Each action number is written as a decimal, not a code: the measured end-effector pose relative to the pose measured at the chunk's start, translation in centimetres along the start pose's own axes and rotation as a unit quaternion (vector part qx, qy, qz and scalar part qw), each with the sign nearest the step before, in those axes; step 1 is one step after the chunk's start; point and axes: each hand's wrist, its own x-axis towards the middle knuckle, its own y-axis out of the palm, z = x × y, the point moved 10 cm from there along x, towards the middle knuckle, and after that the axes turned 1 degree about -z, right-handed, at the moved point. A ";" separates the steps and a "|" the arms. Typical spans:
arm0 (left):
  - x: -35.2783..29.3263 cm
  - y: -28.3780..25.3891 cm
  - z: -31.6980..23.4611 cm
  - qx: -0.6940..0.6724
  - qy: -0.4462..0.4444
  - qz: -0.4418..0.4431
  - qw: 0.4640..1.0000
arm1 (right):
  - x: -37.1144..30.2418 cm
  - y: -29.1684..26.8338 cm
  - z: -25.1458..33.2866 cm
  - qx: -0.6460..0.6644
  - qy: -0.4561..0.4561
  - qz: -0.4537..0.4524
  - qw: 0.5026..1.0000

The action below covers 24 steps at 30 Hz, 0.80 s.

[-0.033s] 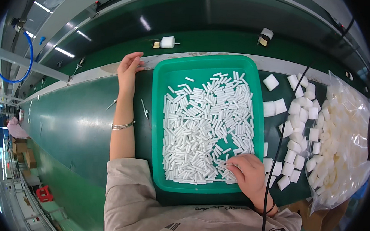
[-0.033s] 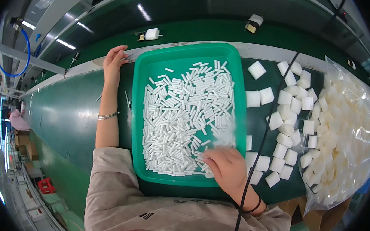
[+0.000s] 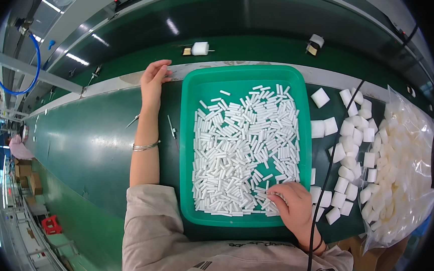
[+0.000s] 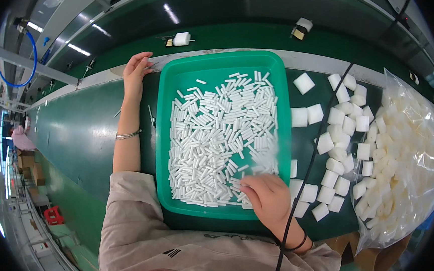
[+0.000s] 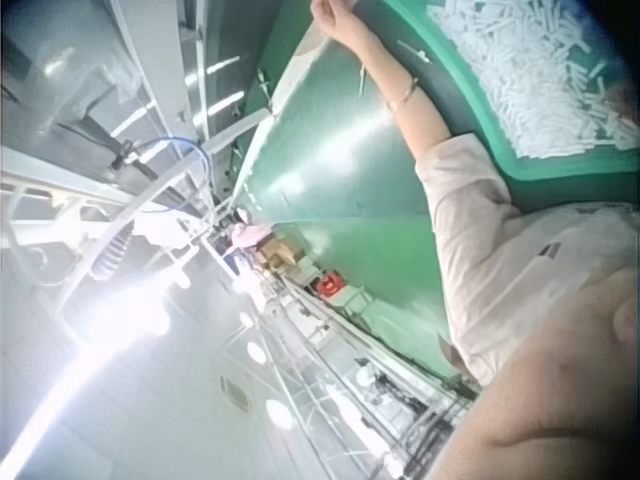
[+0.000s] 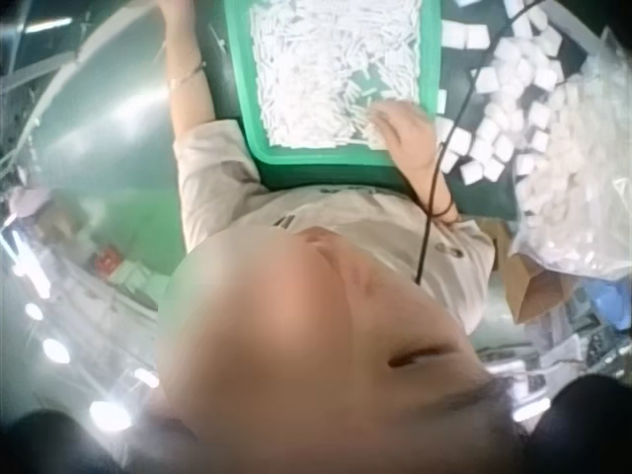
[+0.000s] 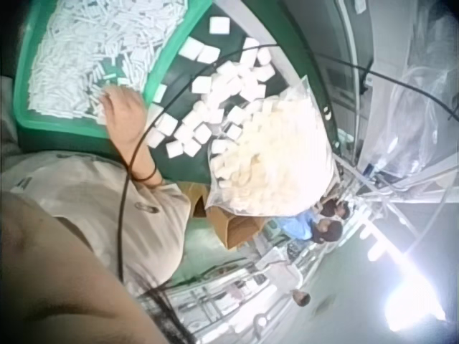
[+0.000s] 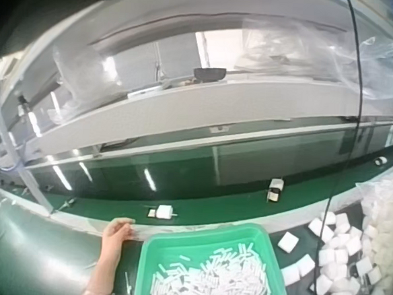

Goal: The person inserts small white components into a black electronic circuit housing and moves completed units along a green conveyor belt. They also handle a large plastic bag of white components and arrange them on the workspace.

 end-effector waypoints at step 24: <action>9.6 -18.8 -1.8 0.759 0.109 -0.144 0.626 | 0.4 -0.3 -1.2 0.040 0.077 0.019 0.996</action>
